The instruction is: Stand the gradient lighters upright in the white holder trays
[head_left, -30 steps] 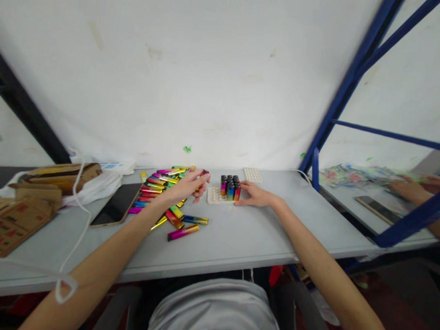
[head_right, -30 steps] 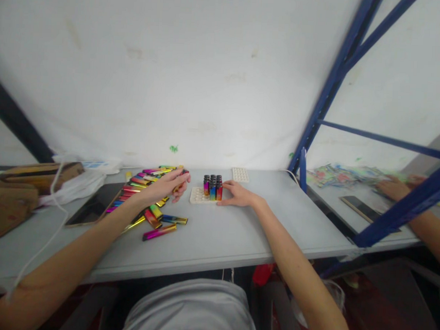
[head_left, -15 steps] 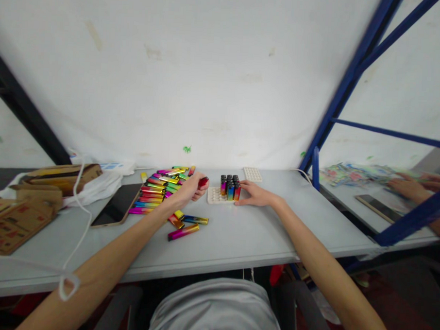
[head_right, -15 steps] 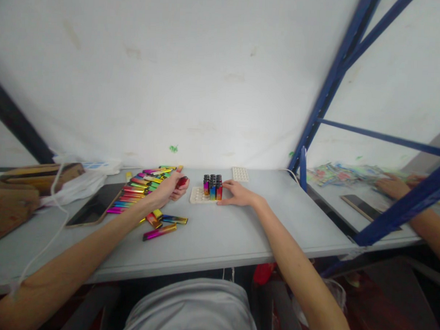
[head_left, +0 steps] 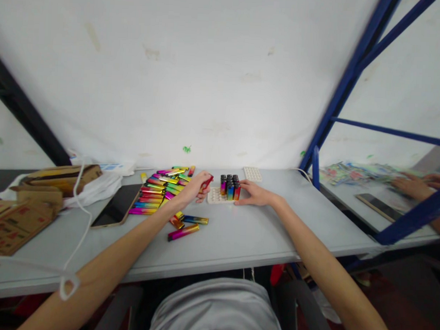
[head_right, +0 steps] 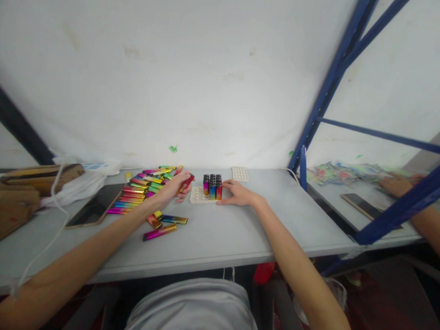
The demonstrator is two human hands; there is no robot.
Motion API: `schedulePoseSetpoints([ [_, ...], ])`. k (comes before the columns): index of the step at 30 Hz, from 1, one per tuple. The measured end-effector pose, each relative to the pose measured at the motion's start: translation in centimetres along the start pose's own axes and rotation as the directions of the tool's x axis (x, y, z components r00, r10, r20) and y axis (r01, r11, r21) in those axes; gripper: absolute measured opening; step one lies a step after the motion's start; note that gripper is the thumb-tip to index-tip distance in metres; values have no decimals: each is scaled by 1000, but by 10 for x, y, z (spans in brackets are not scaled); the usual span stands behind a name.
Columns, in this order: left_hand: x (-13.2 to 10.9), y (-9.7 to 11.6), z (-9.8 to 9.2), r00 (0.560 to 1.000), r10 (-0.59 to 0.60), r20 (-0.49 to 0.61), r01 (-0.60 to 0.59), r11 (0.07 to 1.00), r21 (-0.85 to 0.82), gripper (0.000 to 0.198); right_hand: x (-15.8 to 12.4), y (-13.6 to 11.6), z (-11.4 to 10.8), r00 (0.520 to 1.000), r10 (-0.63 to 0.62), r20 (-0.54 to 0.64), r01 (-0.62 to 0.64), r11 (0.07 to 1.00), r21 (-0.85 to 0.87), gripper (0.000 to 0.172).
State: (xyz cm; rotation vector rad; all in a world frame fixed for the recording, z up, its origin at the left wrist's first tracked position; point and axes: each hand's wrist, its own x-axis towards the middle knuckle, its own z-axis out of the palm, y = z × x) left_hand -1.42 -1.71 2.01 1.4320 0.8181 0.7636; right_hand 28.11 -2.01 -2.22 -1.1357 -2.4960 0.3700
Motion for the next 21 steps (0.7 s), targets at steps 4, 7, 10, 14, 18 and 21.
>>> schedulePoseSetpoints([
  [4,-4,2,8,987,163,-16,-161,984,79,38,0,2,1,1000,9,3,-9,1000,6,76],
  [7,-2,3,11,946,325,-4,-314,918,241,40,0,2,2,1000,11,-1,-11,1000,10,78],
  [10,1,1,9,910,413,41,-397,835,381,38,0,1,1,1000,4,-10,-4,1000,23,74],
  [14,2,-4,6,890,443,105,-432,750,501,37,-1,-1,0,1000,9,-4,-9,1000,24,73],
  [18,1,-9,8,852,505,137,-479,648,592,35,0,1,0,1000,8,4,-8,1000,17,77],
  [21,2,-11,10,839,526,140,-486,607,629,36,0,2,1,1000,8,-3,-8,1000,11,77],
])
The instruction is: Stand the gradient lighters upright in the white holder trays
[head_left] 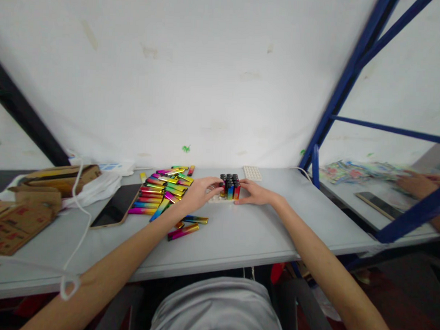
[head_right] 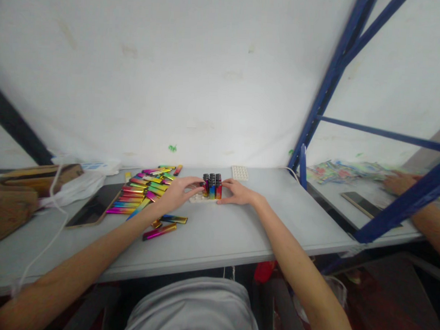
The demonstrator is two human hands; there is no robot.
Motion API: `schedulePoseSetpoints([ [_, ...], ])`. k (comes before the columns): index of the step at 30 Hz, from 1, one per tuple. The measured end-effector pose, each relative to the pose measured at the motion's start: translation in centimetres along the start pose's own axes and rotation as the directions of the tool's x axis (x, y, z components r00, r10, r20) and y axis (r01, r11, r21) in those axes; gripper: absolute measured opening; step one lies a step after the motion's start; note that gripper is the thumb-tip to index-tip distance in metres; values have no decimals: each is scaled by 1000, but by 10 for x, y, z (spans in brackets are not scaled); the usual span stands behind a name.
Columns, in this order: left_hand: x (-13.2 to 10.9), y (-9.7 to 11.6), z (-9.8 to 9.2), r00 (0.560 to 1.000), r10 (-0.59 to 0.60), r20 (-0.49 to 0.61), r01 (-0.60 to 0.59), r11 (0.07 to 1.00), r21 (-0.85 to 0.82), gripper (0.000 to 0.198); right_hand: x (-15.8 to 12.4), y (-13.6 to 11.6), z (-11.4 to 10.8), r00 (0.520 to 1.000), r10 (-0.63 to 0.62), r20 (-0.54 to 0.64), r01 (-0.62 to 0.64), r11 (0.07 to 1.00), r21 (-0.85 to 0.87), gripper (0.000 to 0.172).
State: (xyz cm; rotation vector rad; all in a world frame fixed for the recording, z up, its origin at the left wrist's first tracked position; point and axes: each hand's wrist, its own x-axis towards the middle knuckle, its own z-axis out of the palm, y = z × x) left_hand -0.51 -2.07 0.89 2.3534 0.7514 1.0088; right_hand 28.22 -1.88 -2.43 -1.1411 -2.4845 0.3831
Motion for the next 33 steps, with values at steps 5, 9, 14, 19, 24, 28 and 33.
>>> schedulePoseSetpoints([
  [5,3,2,1,998,-36,51,31,996,84,36,0,1,1,1000,11,-5,-11,1000,9,78],
  [9,5,0,4,995,-88,56,87,996,15,29,-1,0,0,1000,10,2,-10,1000,12,75],
  [14,2,-6,8,986,-166,16,167,975,-148,26,-1,0,-1,1000,6,8,-6,1000,-1,77],
  [19,1,-1,-5,979,-144,145,150,988,-36,23,-1,-3,-2,1000,-11,3,11,1000,2,72],
  [24,4,3,-34,964,-126,234,102,988,112,26,-1,-4,-1,1000,-8,-3,8,1000,-1,71],
  [28,1,7,-62,886,-205,415,151,976,159,21,-1,-4,-1,1000,2,-1,-2,1000,10,73],
  [33,-10,13,-82,720,-301,625,223,953,203,23,-1,-3,-2,1000,19,12,-19,1000,14,81],
])
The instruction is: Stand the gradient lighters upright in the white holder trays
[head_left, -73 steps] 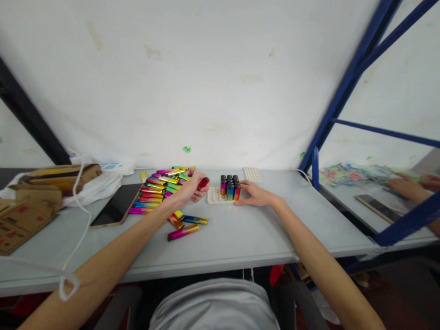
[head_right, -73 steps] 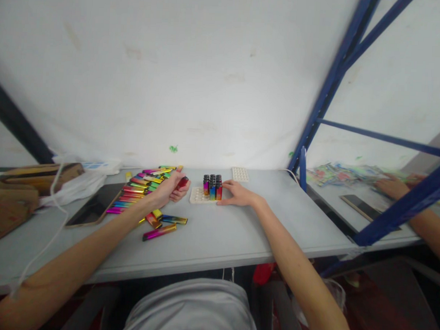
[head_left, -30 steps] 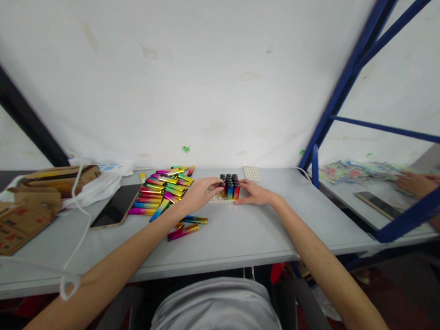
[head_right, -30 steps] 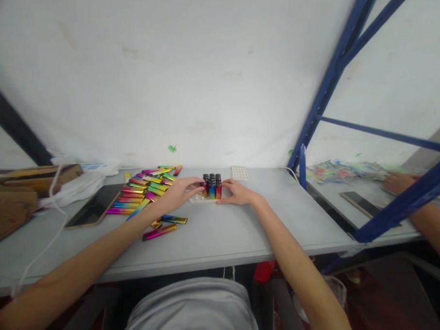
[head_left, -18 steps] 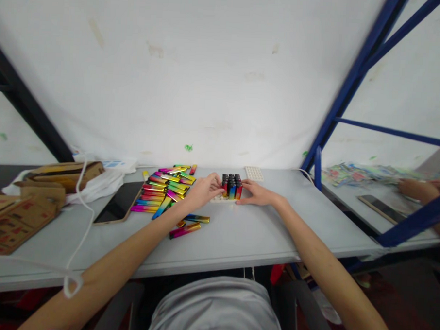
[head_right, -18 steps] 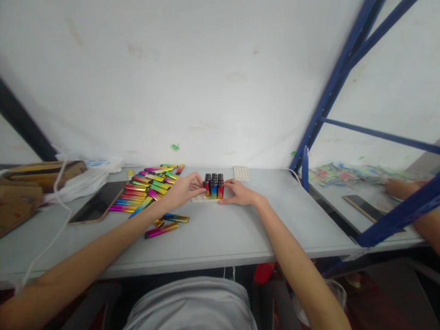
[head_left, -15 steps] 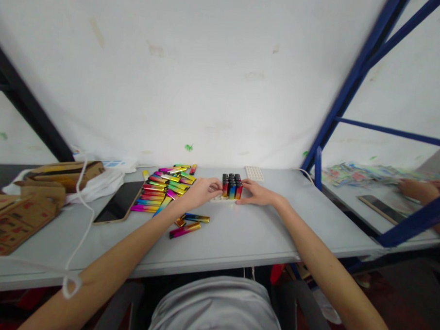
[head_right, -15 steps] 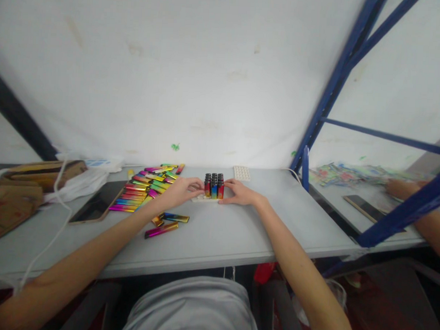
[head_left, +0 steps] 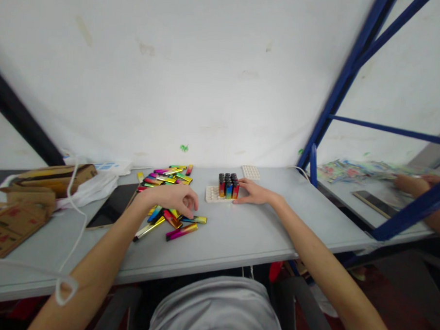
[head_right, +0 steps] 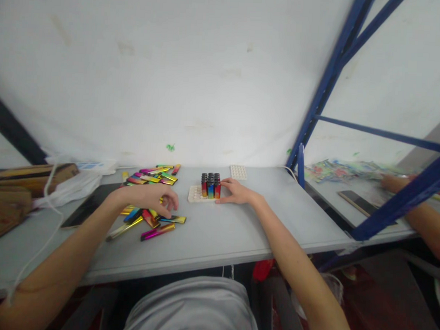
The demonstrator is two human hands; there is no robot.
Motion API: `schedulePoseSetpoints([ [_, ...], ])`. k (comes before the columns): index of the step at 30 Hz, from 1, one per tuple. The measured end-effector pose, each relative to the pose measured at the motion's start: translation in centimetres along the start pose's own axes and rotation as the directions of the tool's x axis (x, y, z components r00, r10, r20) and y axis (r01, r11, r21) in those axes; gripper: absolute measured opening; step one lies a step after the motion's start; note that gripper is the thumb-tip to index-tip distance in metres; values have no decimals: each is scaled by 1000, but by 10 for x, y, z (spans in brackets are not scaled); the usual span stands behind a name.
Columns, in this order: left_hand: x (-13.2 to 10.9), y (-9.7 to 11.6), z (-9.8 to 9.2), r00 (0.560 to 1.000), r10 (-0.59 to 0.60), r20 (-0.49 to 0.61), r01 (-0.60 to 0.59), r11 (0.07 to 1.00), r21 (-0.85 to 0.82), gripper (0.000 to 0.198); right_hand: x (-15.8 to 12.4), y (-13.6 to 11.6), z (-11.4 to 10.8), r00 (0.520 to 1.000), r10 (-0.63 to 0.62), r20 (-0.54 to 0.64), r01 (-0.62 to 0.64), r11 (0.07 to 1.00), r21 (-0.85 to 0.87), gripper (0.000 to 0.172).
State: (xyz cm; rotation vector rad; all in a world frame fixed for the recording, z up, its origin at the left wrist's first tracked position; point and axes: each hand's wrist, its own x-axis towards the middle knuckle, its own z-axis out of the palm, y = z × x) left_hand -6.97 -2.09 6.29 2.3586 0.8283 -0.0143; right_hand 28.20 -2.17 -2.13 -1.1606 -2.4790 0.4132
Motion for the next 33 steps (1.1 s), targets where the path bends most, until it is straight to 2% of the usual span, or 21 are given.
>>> schedulePoseSetpoints([
  [3,-1,0,5,999,-37,39,35,998,52,21,0,0,0,1000,-2,7,2,1000,-8,80],
  [6,3,2,10,999,-33,25,31,998,59,15,0,0,0,1000,-7,1,7,1000,-12,76],
  [9,6,7,12,997,33,-75,-31,999,23,17,0,-1,0,1000,-11,-9,10,1000,-10,71],
  [13,8,14,9,970,71,-230,-92,993,-78,26,0,-1,0,1000,-17,-3,17,1000,-14,70],
  [18,10,15,4,915,97,-391,-209,943,-258,33,1,0,1,1000,-24,-9,23,1000,-10,70],
  [26,12,13,0,814,-51,-578,-283,835,-472,37,1,2,1,999,-35,-12,35,999,-27,74],
  [28,13,14,2,825,-71,-560,-311,771,-556,38,1,1,1,999,-32,-17,31,999,-25,72],
  [31,15,17,8,882,-68,-466,-309,664,-681,39,1,1,1,1000,-26,-15,25,999,-22,70],
  [33,17,18,11,901,-62,-430,-296,638,-711,39,1,1,1,1000,-23,-13,22,1000,-22,70],
])
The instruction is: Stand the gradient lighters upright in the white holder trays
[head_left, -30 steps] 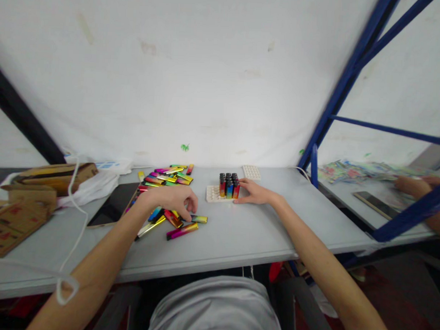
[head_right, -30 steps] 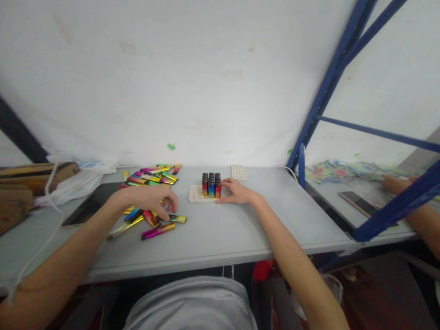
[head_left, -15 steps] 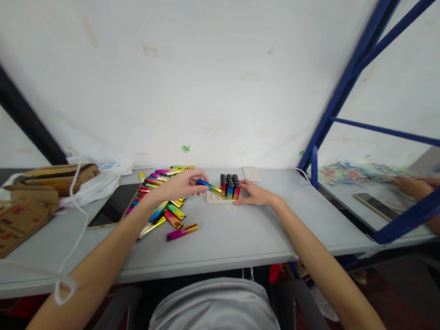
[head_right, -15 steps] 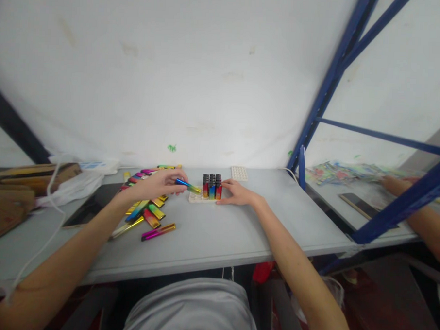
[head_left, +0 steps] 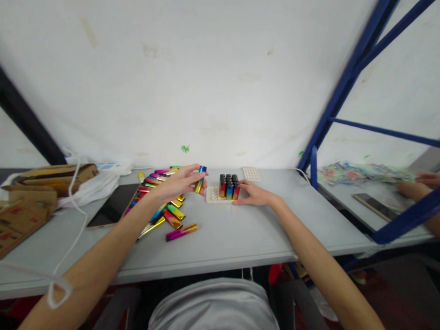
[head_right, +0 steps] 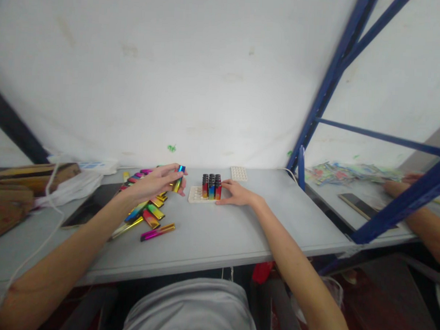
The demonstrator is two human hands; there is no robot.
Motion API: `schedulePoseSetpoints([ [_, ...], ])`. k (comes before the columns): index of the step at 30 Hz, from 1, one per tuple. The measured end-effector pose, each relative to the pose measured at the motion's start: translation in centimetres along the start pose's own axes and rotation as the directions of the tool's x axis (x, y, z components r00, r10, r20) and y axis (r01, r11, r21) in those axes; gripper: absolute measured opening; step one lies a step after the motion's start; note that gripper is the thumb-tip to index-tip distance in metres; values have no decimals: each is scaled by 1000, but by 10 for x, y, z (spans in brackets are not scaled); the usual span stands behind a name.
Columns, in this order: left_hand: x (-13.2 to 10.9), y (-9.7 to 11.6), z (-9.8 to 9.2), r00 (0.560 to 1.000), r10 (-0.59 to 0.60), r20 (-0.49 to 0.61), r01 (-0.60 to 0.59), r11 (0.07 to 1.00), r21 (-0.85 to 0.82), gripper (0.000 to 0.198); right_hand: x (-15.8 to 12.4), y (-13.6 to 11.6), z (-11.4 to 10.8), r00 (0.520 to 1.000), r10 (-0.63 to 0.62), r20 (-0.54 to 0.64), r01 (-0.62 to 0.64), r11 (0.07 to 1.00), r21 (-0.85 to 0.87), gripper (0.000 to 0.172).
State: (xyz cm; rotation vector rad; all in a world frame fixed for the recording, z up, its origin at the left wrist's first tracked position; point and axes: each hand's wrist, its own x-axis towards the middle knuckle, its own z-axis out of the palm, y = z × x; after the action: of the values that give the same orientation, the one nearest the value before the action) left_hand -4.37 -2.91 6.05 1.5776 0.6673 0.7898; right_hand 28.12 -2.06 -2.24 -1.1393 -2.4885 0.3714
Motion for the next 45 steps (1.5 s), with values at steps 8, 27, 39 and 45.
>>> schedulePoseSetpoints([
  [8,5,-12,10,996,-95,3,95,994,-57,36,-1,-1,-1,1000,-5,3,5,1000,-3,72],
  [27,19,-31,7,958,-285,-34,278,950,-140,43,0,2,0,1000,4,12,-4,1000,-4,76],
  [39,19,-32,9,953,-298,-53,291,950,-116,45,0,4,1,1000,8,14,-8,1000,7,77],
  [45,20,-35,7,955,-286,-79,277,955,-104,43,0,3,0,1000,12,14,-12,1000,-2,77],
])
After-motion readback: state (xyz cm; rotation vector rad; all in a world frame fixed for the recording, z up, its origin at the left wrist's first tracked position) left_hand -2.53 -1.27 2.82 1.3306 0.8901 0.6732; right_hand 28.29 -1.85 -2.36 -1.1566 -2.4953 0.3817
